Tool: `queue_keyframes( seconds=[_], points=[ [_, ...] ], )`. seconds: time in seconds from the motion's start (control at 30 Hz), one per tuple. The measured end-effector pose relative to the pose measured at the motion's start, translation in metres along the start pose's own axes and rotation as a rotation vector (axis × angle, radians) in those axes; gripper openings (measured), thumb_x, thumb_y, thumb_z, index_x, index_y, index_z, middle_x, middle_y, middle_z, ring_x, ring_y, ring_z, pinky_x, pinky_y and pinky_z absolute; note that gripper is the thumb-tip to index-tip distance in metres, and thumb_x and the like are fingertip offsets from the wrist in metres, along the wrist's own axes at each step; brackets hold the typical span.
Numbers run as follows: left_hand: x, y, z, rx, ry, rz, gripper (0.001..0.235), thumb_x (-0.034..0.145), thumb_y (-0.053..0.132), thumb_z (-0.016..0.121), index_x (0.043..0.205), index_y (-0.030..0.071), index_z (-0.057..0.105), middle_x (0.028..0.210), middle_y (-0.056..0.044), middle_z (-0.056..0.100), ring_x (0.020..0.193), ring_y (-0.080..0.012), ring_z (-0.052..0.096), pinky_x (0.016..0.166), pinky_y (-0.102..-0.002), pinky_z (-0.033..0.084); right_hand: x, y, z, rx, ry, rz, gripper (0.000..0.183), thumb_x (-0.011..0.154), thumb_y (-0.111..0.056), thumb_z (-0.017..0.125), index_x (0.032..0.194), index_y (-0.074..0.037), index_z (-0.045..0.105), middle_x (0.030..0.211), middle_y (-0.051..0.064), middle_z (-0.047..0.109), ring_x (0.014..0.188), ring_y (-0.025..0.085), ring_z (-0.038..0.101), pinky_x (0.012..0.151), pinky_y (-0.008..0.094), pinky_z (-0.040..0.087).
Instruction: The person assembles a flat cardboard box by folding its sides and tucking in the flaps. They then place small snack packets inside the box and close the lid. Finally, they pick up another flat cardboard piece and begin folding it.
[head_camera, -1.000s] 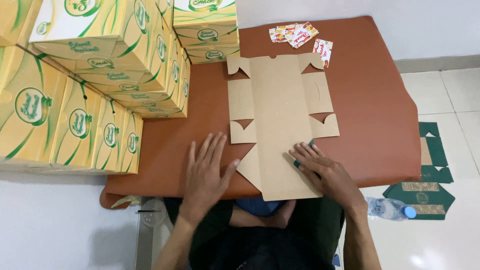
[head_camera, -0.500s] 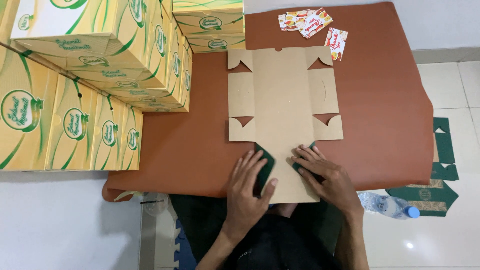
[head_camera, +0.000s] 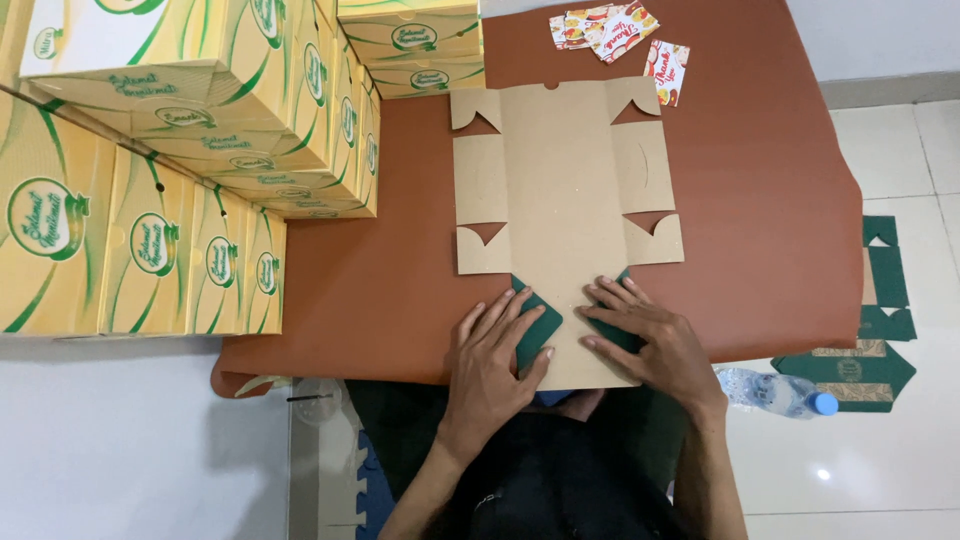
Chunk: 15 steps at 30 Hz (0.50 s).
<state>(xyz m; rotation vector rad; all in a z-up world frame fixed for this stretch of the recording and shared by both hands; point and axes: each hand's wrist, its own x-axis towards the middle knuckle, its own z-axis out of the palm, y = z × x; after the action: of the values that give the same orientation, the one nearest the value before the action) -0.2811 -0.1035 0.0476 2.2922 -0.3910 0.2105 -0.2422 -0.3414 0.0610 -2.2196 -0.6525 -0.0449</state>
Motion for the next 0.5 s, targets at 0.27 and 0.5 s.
queue_keyframes(
  seconds=[0.27,0.5],
  points=[
    [-0.002,-0.012,-0.004,-0.133,0.120,0.061,0.069,0.090,0.014,0.075,0.156,0.009,0.055,0.154,-0.019,0.062,0.141,-0.0382,0.060,0.118,-0.056,0.038,0.001,-0.007,0.004,-0.024,0.082,0.058,0.022,0.094,-0.020,0.082,0.115,-0.015,0.086,0.134,0.013,0.076,0.136,0.031,0.064,0.123,0.047,0.042],
    [-0.018,-0.030,-0.003,0.015,0.240,0.136,0.049,0.092,-0.013,0.064,0.136,0.006,0.072,0.158,-0.024,0.055,0.149,-0.0495,0.046,0.123,-0.066,0.030,-0.020,0.000,-0.003,0.045,0.307,0.095,0.031,0.094,-0.003,0.078,0.125,-0.007,0.081,0.133,0.019,0.076,0.132,0.037,0.067,0.117,0.051,0.052]
  ],
)
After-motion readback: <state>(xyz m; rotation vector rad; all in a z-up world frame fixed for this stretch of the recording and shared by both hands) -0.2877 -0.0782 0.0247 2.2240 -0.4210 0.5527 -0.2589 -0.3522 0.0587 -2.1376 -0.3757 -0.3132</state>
